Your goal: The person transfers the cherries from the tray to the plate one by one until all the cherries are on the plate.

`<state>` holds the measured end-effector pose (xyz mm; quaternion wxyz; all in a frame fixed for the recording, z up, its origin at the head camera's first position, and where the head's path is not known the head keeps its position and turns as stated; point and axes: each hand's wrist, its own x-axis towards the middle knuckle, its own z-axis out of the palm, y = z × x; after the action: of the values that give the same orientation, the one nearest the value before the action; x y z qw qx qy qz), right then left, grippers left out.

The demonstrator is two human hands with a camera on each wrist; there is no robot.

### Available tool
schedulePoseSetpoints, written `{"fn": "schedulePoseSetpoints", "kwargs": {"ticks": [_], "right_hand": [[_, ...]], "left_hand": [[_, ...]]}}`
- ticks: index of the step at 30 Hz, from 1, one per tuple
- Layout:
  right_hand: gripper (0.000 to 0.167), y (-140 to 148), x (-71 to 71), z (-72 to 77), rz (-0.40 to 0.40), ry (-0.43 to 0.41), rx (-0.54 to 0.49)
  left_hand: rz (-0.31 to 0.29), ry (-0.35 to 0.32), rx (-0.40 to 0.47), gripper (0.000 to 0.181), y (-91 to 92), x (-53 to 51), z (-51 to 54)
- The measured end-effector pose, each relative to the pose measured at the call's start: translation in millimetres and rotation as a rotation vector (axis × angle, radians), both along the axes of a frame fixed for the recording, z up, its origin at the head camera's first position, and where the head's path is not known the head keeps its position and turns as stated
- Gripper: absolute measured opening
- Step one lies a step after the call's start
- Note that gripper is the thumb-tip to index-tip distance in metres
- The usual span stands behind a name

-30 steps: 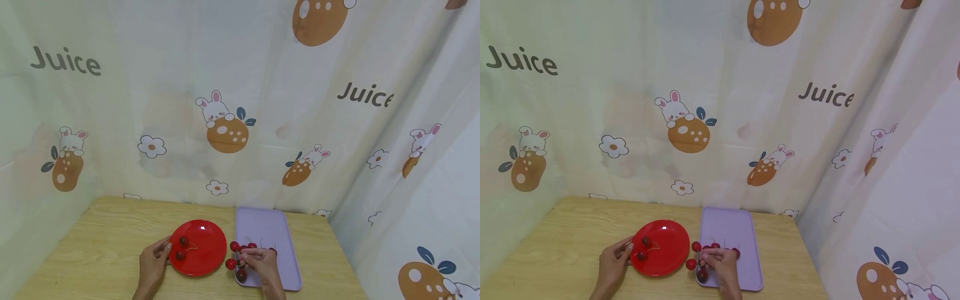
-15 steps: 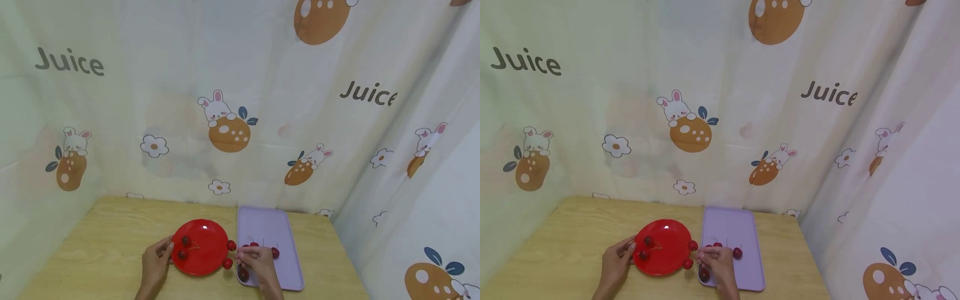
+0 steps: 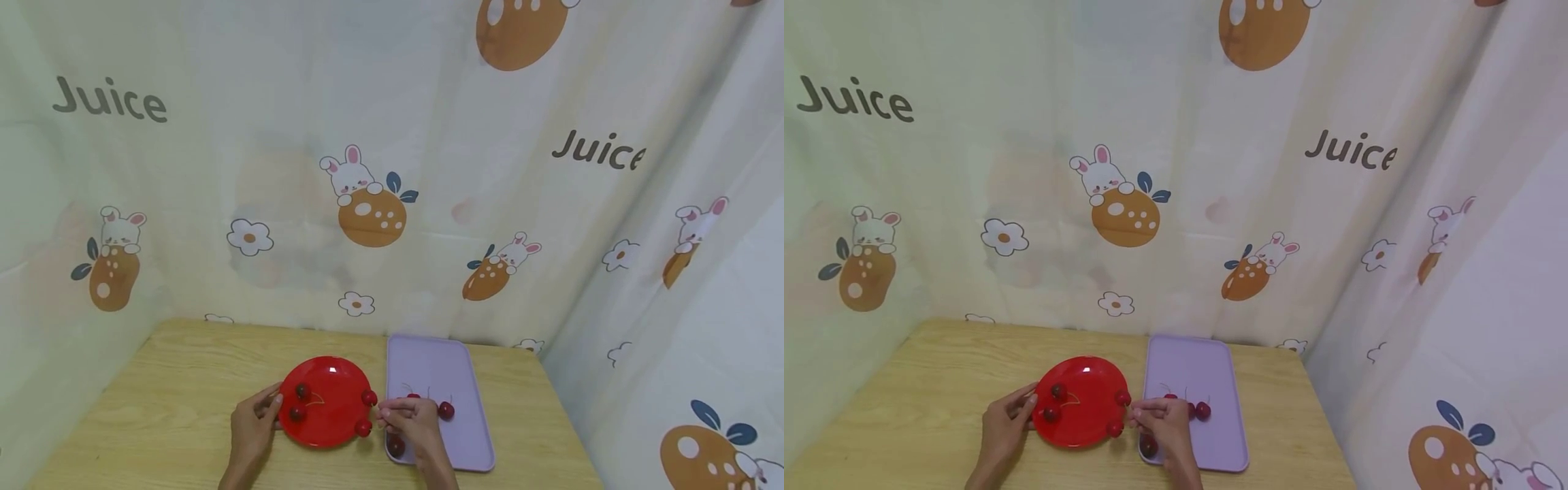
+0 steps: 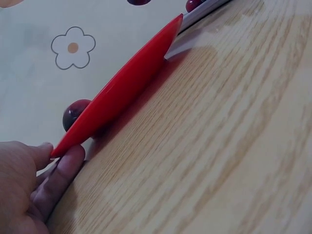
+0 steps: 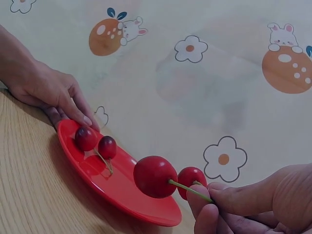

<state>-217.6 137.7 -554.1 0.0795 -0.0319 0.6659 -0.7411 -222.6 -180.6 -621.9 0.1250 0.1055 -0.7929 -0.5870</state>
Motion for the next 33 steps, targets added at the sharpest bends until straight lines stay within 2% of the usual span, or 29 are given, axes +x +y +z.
{"fn": "schedulePoseSetpoints", "kwargs": {"ticks": [4, 13, 24, 33], "right_hand": [[0.029, -4.7, -0.5, 1.4, -0.017, -0.05, 0.019], [0.029, -13.3, -3.4, -1.5, -0.011, -0.091, 0.014], [0.029, -21.0, -4.4, -4.8, 0.019, -0.072, -0.063], [0.027, -23.4, -6.3, -4.0, 0.006, -0.109, -0.048]], "left_hand": [[-0.003, -0.014, -0.001, 0.036, -0.4, 1.4, 1.6], [0.004, -0.017, -0.006, 0.036, -1.5, 1.3, 1.2], [-0.012, -0.004, -0.002, 0.037, -0.8, 1.2, 0.3], [-0.027, 0.016, 0.009, 0.036, -0.9, 0.6, 1.2]]}}
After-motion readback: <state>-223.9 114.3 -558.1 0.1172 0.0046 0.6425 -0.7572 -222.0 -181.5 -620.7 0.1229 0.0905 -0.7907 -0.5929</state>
